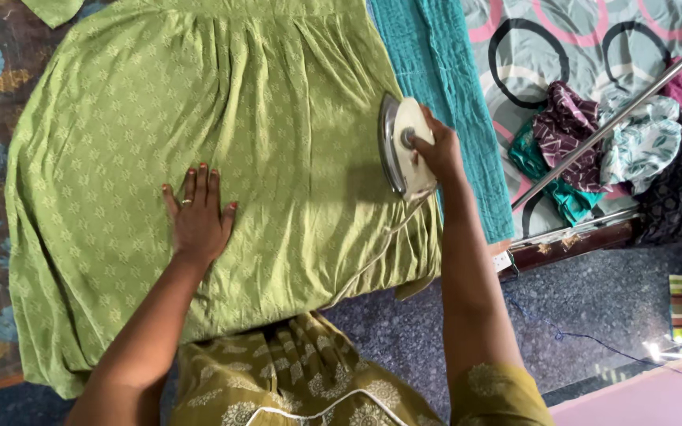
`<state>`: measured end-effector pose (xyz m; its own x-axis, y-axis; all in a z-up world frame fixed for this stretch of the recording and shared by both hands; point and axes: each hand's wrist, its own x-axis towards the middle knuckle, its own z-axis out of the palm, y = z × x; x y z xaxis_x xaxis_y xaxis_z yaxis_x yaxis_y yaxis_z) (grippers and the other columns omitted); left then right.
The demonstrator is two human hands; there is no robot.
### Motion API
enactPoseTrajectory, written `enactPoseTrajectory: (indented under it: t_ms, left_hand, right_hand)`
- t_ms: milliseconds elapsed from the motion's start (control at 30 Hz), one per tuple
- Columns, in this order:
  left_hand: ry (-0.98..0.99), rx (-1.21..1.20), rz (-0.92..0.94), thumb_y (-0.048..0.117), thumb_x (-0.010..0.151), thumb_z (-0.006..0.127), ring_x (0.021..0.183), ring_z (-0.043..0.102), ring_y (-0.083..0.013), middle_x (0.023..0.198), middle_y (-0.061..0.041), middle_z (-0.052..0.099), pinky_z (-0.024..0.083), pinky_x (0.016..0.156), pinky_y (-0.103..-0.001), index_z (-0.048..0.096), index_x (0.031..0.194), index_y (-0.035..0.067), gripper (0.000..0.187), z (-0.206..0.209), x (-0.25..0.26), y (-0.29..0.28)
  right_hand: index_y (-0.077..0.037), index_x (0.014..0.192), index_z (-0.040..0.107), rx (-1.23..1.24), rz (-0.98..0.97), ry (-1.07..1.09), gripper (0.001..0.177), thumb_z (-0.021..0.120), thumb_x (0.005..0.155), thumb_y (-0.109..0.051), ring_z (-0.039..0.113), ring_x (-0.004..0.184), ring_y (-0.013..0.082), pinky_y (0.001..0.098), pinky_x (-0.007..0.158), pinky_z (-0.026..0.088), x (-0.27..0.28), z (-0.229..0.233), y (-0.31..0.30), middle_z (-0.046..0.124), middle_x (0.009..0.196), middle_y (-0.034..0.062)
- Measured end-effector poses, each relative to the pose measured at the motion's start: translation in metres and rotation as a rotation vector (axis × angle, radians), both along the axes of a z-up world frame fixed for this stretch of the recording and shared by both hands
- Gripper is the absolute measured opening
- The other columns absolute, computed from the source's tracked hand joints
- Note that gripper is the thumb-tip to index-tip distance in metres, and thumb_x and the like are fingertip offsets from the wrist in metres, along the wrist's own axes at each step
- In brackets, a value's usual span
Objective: The person irons a light green patterned dress on a table. They use a white electric iron to smooth the fabric, systematically working on the sleeves, bodice, and skirt sections. The person frequently adjusts and repositions the dress to ensure all areas are covered.
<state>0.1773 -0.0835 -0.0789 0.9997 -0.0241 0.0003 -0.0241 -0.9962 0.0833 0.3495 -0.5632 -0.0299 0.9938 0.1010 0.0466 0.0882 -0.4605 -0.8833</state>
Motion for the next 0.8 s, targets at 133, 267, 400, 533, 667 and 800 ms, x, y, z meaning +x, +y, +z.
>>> enactPoseTrajectory:
  t_ms: [133, 267, 400, 533, 667, 800]
  left_hand:
    - [0.008, 0.065, -0.009, 0.051, 0.107, 0.023, 0.158, 0.011, -0.0259, 0.172, -0.011, 0.016, -0.005, 0.12, -0.068, 0.024, 0.162, 0.008, 0.07, 0.002, -0.005, -0.013]
    - [-0.071, -0.033, -0.077, 0.051, 0.106, 0.022, 0.158, 0.012, -0.0248, 0.172, -0.01, 0.016, -0.005, 0.121, -0.067, 0.026, 0.161, 0.009, 0.069, -0.005, -0.022, -0.036]
    - [-0.134, -0.152, -0.046, 0.049, 0.107, 0.02, 0.161, 0.012, -0.024, 0.174, -0.009, 0.015, -0.003, 0.127, -0.061, 0.027, 0.162, 0.008, 0.069, -0.01, -0.023, -0.037]
    - [-0.124, -0.076, 0.065, 0.049, 0.106, 0.021, 0.16, 0.013, -0.0229, 0.173, -0.008, 0.015, -0.003, 0.127, -0.06, 0.026, 0.163, 0.008, 0.07, -0.008, -0.02, -0.022]
    - [-0.048, -0.066, 0.091, 0.047, 0.104, 0.019, 0.157, 0.015, -0.0201, 0.172, -0.004, 0.015, -0.002, 0.125, -0.059, 0.024, 0.16, 0.01, 0.068, -0.003, -0.019, -0.022]
    - [0.03, 0.038, 0.083, 0.05, 0.105, 0.015, 0.156, 0.013, -0.0211, 0.17, -0.005, 0.013, 0.001, 0.123, -0.059, 0.021, 0.162, 0.011, 0.069, 0.005, -0.016, -0.023]
  right_hand:
    - [-0.021, 0.155, 0.051, -0.251, 0.12, 0.256, 0.067, 0.074, 0.093, -0.018, 0.068, 0.07, 0.0168, 0.0333, 0.065, 0.062, -0.023, 0.047, 0.013, 0.078, 0.103, 0.0122]
    - [-0.019, 0.138, 0.065, -0.11, 0.376, 0.468, 0.045, 0.072, 0.094, -0.025, 0.074, 0.098, 0.016, 0.0341, 0.089, 0.063, -0.094, 0.082, 0.036, 0.077, 0.118, 0.0061]
    - [-0.018, 0.133, 0.069, 0.115, 0.405, 1.079, 0.044, 0.072, 0.091, -0.03, 0.072, 0.116, 0.0208, 0.038, 0.106, 0.059, -0.143, 0.086, 0.066, 0.073, 0.13, 0.0052]
    - [-0.023, 0.131, 0.068, -0.703, 1.024, 0.342, 0.043, 0.077, 0.091, -0.036, 0.065, 0.12, 0.0238, 0.0446, 0.109, 0.049, -0.135, 0.074, 0.093, 0.068, 0.136, 0.0052]
    - [-0.026, 0.131, 0.073, -0.553, 0.982, 0.358, 0.035, 0.066, 0.098, -0.035, 0.072, 0.119, 0.0231, 0.0431, 0.11, 0.054, -0.082, 0.065, 0.122, 0.068, 0.144, 0.0001]
    - [-0.024, 0.15, 0.053, -0.363, 0.764, 0.347, 0.071, 0.081, 0.085, -0.024, 0.07, 0.107, 0.0214, 0.039, 0.097, 0.052, -0.011, 0.067, 0.139, 0.069, 0.137, 0.0062]
